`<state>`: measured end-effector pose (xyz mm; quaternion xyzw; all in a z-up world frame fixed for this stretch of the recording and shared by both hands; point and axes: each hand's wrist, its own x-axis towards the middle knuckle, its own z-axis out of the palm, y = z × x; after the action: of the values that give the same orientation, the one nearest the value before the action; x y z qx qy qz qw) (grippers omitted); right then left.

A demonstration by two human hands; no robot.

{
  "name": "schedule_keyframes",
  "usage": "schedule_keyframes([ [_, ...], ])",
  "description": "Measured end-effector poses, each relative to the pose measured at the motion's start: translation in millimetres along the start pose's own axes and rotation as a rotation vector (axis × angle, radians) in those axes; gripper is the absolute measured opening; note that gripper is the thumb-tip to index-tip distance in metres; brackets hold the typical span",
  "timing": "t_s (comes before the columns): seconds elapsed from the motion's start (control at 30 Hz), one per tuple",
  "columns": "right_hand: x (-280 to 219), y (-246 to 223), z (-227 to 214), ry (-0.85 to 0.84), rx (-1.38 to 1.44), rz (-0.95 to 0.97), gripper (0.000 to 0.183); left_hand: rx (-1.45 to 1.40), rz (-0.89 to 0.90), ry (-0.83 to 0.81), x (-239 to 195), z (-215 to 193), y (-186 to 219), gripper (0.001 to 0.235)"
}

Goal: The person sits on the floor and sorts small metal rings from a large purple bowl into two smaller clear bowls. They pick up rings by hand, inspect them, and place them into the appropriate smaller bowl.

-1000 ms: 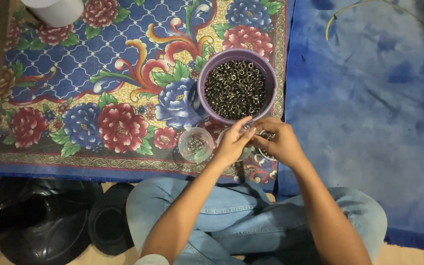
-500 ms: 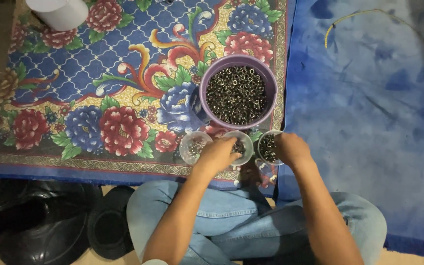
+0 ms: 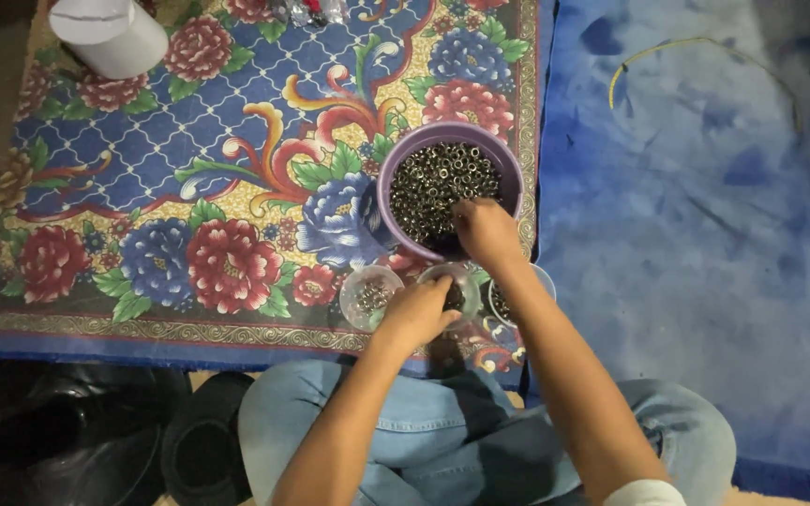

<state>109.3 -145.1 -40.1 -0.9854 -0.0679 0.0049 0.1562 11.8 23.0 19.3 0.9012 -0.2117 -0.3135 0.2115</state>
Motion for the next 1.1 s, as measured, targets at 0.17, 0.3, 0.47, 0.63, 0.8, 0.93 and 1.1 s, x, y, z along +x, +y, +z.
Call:
schedule_keyframes([
  [0.17, 28.5, 5.8, 32.6, 0.047, -0.124, -0.072, 0.012, 0.009, -0.008, 0.008, 0.5, 1.1, -1.6, 0.059],
  [0.3, 43.8, 8.4, 42.4, 0.014, -0.203, -0.147, 0.011, 0.005, -0.011, 0.019, -0.4, -1.8, -3.2, 0.058],
  [0.47, 55.2, 15.2, 63.2, 0.046, -0.306, -0.216, 0.008, -0.011, -0.018, 0.030, 2.3, -2.4, -5.1, 0.058],
  [0.63, 59.0, 22.8, 74.0, 0.163, -0.427, -0.307, 0.013, -0.026, -0.019, 0.011, -2.4, -9.4, -2.9, 0.059],
  [0.8, 43.0, 4.0, 26.2, -0.021, 0.462, -0.007, 0.014, -0.179, -0.097, 0.283, -11.9, -20.7, -5.4, 0.041],
  [0.93, -3.0, -32.6, -49.3, -0.070, 0.659, 0.056, 0.013, -0.374, -0.128, 0.568, -12.1, -32.1, -10.2, 0.039],
  [1.1, -52.1, -38.3, -84.9, -0.150, 0.929, 0.079, 0.022, -0.588, 0.030, 0.703, -13.0, -30.6, -11.0, 0.026],
])
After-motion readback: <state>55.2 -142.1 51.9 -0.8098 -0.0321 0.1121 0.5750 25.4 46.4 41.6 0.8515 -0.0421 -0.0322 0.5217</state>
